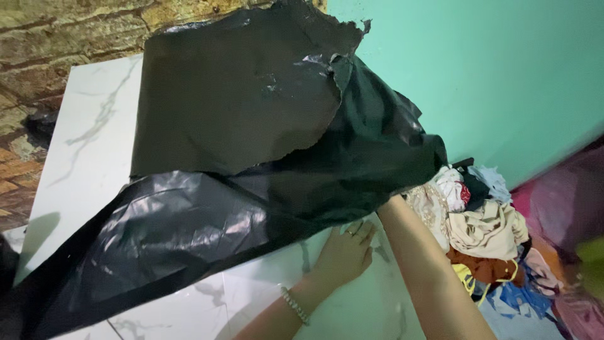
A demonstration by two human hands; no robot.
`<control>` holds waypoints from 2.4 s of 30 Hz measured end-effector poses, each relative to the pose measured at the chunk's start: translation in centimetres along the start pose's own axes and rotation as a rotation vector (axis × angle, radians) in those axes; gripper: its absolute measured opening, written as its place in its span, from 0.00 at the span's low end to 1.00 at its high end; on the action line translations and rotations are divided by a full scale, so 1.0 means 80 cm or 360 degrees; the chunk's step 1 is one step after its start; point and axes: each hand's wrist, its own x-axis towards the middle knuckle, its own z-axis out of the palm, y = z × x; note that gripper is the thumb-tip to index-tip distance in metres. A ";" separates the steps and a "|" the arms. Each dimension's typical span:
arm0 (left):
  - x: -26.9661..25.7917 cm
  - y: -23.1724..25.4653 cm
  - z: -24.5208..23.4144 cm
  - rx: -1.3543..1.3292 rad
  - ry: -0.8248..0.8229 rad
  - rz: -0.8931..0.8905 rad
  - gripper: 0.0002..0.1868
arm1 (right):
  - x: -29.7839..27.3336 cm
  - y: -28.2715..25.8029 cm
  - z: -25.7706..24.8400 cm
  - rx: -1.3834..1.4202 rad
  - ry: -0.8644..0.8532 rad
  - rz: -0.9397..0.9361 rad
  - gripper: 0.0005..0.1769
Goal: The person inserts a white plastic strip into a gap between a marble-patterned countertop and a wall, then uses scissors to trim the strip. They continue to adjust and press the strip into place along the edge.
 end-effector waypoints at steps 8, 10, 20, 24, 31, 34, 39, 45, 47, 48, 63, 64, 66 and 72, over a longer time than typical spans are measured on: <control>-0.002 -0.004 -0.017 -0.0539 0.0064 -0.0101 0.27 | 0.002 0.030 -0.008 -0.0011 -0.0020 -0.0018 0.22; 0.001 -0.004 -0.021 -0.0636 -0.0055 -0.0180 0.27 | 0.001 0.036 -0.013 -0.0013 -0.0022 -0.0017 0.21; 0.004 0.003 -0.032 -0.0449 0.0021 -0.0232 0.28 | 0.049 0.021 -0.028 0.0022 -0.0044 -0.0068 0.20; 0.007 -0.005 -0.034 -0.0682 -0.0287 -0.0275 0.28 | 0.072 0.012 -0.027 0.0035 -0.0067 -0.0099 0.19; -0.001 0.001 -0.013 -0.0362 0.0214 -0.0171 0.26 | 0.043 0.037 -0.021 -0.0002 -0.0115 -0.0062 0.18; 0.000 -0.006 -0.007 -0.0296 0.0311 -0.0080 0.26 | 0.027 0.047 -0.023 -0.0004 -0.0116 -0.0032 0.18; -0.001 -0.008 0.000 -0.0292 0.0160 -0.0129 0.22 | 0.012 0.054 -0.031 0.0005 -0.0105 -0.0001 0.17; 0.000 -0.003 -0.010 -0.0488 -0.0265 -0.0379 0.25 | -0.007 0.054 -0.031 -0.0003 -0.0118 0.0019 0.16; 0.004 -0.004 -0.018 -0.0523 -0.0247 -0.0336 0.25 | -0.009 0.050 -0.031 0.0004 -0.0117 0.0021 0.16; 0.006 -0.004 -0.021 -0.0541 -0.0239 -0.0314 0.25 | -0.010 0.049 -0.031 0.0002 -0.0119 0.0018 0.16; 0.003 -0.002 -0.015 -0.0398 0.0120 -0.0131 0.28 | 0.052 0.020 -0.047 0.0010 -0.0115 -0.0077 0.14; 0.002 -0.001 -0.017 -0.0520 -0.0046 -0.0235 0.29 | 0.054 0.019 -0.047 0.0012 -0.0118 -0.0079 0.14; 0.006 -0.002 -0.020 -0.0757 -0.0379 -0.0443 0.31 | 0.062 0.018 -0.047 0.0008 -0.0129 -0.0085 0.14; 0.018 -0.013 -0.024 -0.0159 -0.0281 -0.0069 0.27 | 0.037 0.041 -0.039 -0.0018 -0.0172 -0.0039 0.13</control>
